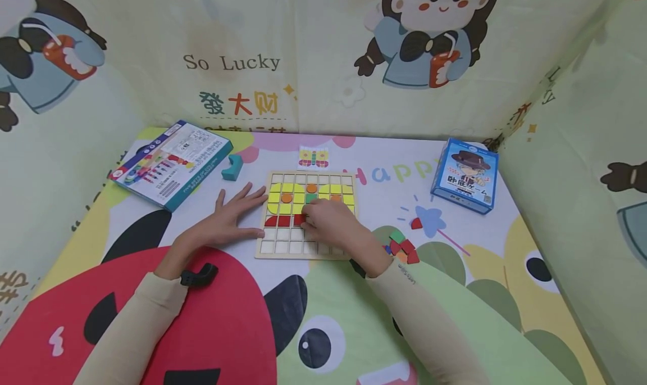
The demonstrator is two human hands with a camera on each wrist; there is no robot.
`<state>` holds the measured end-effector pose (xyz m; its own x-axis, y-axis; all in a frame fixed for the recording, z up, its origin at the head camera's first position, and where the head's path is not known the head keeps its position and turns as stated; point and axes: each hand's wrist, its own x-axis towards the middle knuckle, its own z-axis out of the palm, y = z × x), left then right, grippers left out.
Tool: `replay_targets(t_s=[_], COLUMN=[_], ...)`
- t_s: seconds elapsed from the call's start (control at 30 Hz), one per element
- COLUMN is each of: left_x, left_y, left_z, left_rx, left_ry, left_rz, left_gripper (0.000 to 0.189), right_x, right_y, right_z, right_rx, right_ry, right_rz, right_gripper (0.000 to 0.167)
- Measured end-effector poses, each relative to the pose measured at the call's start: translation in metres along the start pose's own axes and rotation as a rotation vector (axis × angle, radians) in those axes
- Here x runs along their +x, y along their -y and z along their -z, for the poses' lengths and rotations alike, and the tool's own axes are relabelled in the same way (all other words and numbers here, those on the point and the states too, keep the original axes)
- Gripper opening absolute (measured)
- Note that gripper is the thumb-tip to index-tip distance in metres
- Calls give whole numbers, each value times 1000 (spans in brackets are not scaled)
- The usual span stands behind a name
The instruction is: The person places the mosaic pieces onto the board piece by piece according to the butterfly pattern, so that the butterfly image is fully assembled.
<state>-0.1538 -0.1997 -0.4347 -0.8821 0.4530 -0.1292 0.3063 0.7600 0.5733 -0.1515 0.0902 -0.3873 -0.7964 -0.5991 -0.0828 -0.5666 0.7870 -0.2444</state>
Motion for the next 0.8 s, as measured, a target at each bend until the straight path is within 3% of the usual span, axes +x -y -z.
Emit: replay_targets(t_s=[0.2,0.63,0.8], left_x=[1,1,1], left_y=[0,1,0], left_z=[0,-1,-1], left_rx=[5,4,1], left_ry=[4,-4,-4], left_rz=[-2,-5,-4], left_gripper=[101,100,100], right_x=[2,0,-5], right_y=[2,4,-2], right_z=[-4,-7,-4], right_rx=[-19,-50,-15], right_ry=[20,9,-8], right_rz=[-27,-7,-13], right_gripper=[33,37,30])
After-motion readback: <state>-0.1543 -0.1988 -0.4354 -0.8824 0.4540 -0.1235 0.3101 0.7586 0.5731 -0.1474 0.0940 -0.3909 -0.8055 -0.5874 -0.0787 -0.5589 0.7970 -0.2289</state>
